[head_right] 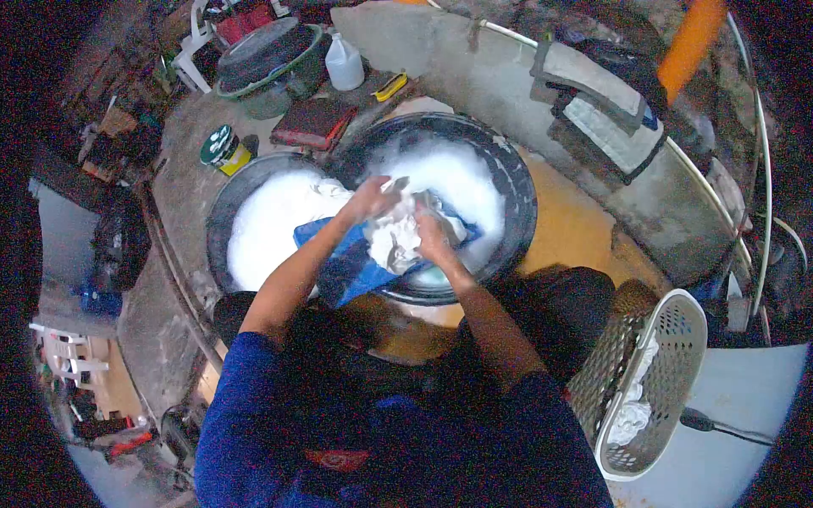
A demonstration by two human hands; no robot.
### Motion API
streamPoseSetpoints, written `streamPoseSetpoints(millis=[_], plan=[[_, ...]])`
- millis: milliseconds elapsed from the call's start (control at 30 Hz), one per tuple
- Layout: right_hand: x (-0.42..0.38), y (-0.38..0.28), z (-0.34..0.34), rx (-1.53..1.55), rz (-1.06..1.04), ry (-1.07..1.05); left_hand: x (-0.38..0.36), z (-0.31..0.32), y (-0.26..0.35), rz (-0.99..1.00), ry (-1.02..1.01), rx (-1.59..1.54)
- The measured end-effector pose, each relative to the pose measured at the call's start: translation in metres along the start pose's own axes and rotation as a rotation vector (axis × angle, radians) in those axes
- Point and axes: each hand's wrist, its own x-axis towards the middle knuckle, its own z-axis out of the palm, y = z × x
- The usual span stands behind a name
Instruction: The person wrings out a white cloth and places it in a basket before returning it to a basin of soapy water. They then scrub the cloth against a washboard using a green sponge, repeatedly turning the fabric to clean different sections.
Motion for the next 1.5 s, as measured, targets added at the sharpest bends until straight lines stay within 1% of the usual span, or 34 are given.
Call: streamPoseSetpoints(millis=[33,67,133,167,200,233,300,367,433,500,533,567,600,667,700,733,767,800,833,867,900,933,967,1000,1033,1100,1133,1167,1233,1267,1300,1367,1467,1500], plan=[[0.005,-0.006,0.005,-0.051,0.073,0.002,0.0,0.003,0.023,0.009,0.03,0.003],[0.011,-0.01,0.009,-0.104,0.142,0.005,-0.002,-0.005,0.042,0.031,-0.012,-0.015],[0.018,-0.006,0.004,-0.157,-0.028,0.177,-0.006,-0.025,0.077,0.071,-0.097,-0.054],[0.03,0.005,-0.001,-0.1,-0.042,0.225,-0.011,-0.044,0.087,-0.077,-0.111,-0.087],[0.041,0.016,-0.006,-0.042,-0.059,0.273,-0.013,-0.054,0.076,-0.07,-0.021,-0.261],[0.06,0.033,-0.012,0.098,-0.003,0.277,-0.017,-0.065,0.064,-0.062,0.07,-0.435],[0.082,-0.002,-0.076,0.342,0.192,0.372,-0.036,-0.097,0.042,-0.002,0.308,0.265],[0.089,-0.075,-0.145,1.014,0.261,0.34,-0.051,-0.11,-0.013,-0.057,0.17,0.408],[0.112,-0.097,-0.186,1.038,0.3,0.314,-0.054,-0.105,-0.027,-0.119,0.062,0.569],[0.116,-0.153,-0.227,0.819,0.178,0.414,-0.061,-0.083,-0.018,-0.197,-0.029,0.75],[0.126,-0.161,-0.243,0.778,0.107,0.396,-0.055,-0.069,-0.035,-0.226,-0.063,0.747],[0.141,-0.164,-0.26,0.735,0.035,0.378,-0.057,-0.062,-0.02,-0.284,-0.041,0.746],[0.158,-0.161,-0.279,0.826,-0.055,0.34,-0.055,-0.056,-0.016,-0.297,0.056,0.704],[0.158,-0.212,-0.3,0.878,-0.169,0.313,-0.05,-0.055,-0.016,-0.355,0.204,0.614],[0.146,-0.259,-0.301,0.843,-0.19,0.326,-0.045,-0.06,-0.02,-0.401,0.252,0.567],[0.156,-0.269,-0.306,1.074,-0.394,0.128,-0.039,-0.068,-0.028,-0.448,0.302,0.518],[0.166,-0.286,-0.315,1.11,-0.218,-0.038,-0.029,-0.081,-0.063,-0.381,0.353,0.381],[0.168,-0.287,-0.315,1.071,-0.495,-0.079,-0.018,-0.095,-0.1,-0.31,0.397,0.244],[0.177,-0.286,-0.318,1.019,-0.774,-0.121,-0.02,-0.109,-0.107,-0.179,0.459,0.257],[0.201,-0.278,-0.326,0.98,-0.818,-0.04,-0.031,-0.13,-0.085,-0.18,0.52,0.308],[0.21,-0.278,-0.331,0.968,-0.768,0.022,-0.045,-0.152,-0.061,-0.184,0.58,0.359],[0.215,-0.282,-0.333,0.956,-0.717,0.082,-0.05,-0.166,-0.065,-0.061,0.726,0.595],[0.22,-0.286,-0.335,0.942,-0.668,0.14,-0.052,-0.186,-0.07,-0.117,0.738,0.333],[0.224,-0.292,-0.336,0.89,-0.604,0.304,-0.062,-0.202,-0.061,-0.077,0.768,0.406],[0.226,-0.301,-0.336,0.93,-0.477,0.347,-0.072,-0.216,-0.053,-0.038,0.796,0.479],[0.231,-0.319,-0.335,0.994,-0.218,0.423,-0.08,-0.246,-0.042,-0.035,0.835,0.479],[0.235,-0.317,-0.339,1.016,-0.222,0.337,-0.084,-0.26,-0.04,0.04,0.808,0.526],[0.238,-0.313,-0.345,0.949,-0.161,0.454,-0.088,-0.274,-0.037,0.068,0.805,0.589],[0.234,-0.317,-0.352,0.865,-0.137,0.515,-0.095,-0.299,-0.02,0.108,0.749,0.564],[0.227,-0.32,-0.348,0.943,-0.332,0.339,-0.096,-0.304,-0.007,0.105,0.814,0.606],[0.208,-0.333,-0.337,1.008,-0.528,0.157,-0.102,-0.311,0.009,0.077,0.812,0.556],[0.183,-0.371,-0.323,0.974,-0.516,0.104,-0.099,-0.32,0.014,-0.006,0.881,0.573],[0.175,-0.393,-0.319,0.932,-0.547,0.102,-0.091,-0.314,0.009,-0.005,0.82,0.483],[0.176,-0.396,-0.318,0.926,-0.552,0.113,-0.087,-0.308,0.004,0.036,0.787,0.47]])
